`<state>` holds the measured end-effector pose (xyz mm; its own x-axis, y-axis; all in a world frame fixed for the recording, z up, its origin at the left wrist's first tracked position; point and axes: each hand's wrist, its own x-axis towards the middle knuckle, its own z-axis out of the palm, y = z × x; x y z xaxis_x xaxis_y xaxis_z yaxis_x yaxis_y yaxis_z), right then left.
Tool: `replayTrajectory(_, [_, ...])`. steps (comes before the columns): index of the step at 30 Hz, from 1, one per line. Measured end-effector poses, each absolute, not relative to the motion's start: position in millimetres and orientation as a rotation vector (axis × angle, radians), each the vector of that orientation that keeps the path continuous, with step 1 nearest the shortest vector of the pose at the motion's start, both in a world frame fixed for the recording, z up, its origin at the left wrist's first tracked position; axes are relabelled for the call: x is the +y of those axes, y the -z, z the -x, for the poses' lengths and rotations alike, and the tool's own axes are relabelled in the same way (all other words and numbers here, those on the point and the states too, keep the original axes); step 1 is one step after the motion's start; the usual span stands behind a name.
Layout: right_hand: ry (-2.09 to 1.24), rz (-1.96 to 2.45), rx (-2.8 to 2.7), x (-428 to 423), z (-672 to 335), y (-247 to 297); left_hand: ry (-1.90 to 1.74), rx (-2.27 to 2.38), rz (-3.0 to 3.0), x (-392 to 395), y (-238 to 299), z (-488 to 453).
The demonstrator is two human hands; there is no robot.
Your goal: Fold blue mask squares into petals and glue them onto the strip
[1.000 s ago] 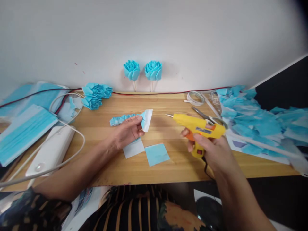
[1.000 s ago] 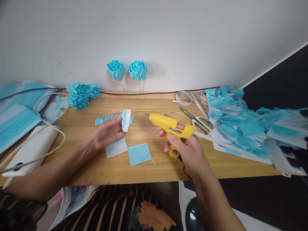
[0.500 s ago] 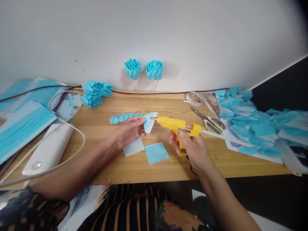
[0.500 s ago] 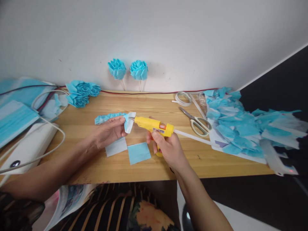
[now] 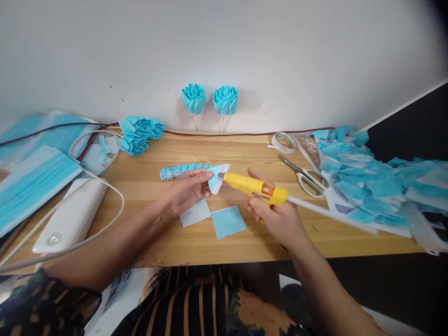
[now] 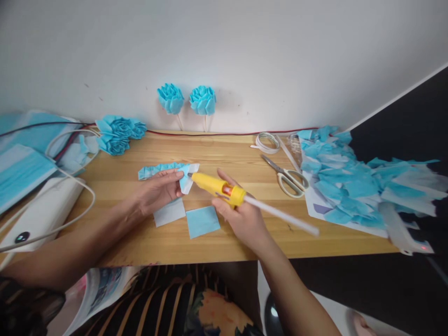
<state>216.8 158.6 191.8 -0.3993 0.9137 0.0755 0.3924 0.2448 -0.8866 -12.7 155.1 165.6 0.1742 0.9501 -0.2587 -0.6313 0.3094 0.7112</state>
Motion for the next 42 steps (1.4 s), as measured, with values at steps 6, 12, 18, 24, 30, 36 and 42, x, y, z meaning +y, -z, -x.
replayTrajectory(6, [-0.171, 1.086, -2.466, 175.7, -260.3, -192.6, -1.285, 0.794, -0.414, 158.8, -163.6, 16.3])
replayTrajectory(12, [-0.062, 1.396, -2.62, 219.7, -351.1, -166.0, -1.29, 0.763, -0.423, 158.0, -165.0, 15.5])
replayTrajectory(18, [-0.366, 1.365, -2.519, 213.1, -327.8, -205.4, -1.287, 0.821, -0.527, 156.2, -167.8, 12.6])
replayTrajectory(24, [-1.172, 0.959, -2.096, 199.6, -200.3, -211.7, -1.3, 0.883, -0.627, 153.1, -169.4, 10.2])
replayTrajectory(30, [-1.516, 0.955, -1.834, 211.3, -155.8, -191.3, -1.322, 0.912, -0.692, 152.7, -168.8, 8.5])
replayTrajectory(36, [-1.511, 0.978, -1.76, 213.5, -147.1, -185.7, -1.373, 1.005, -0.825, 153.7, -161.8, 10.0])
replayTrajectory(42, [-1.524, 0.983, -1.714, 214.1, -149.6, -184.9, -1.358, 0.91, -0.797, 154.4, -162.6, 10.8])
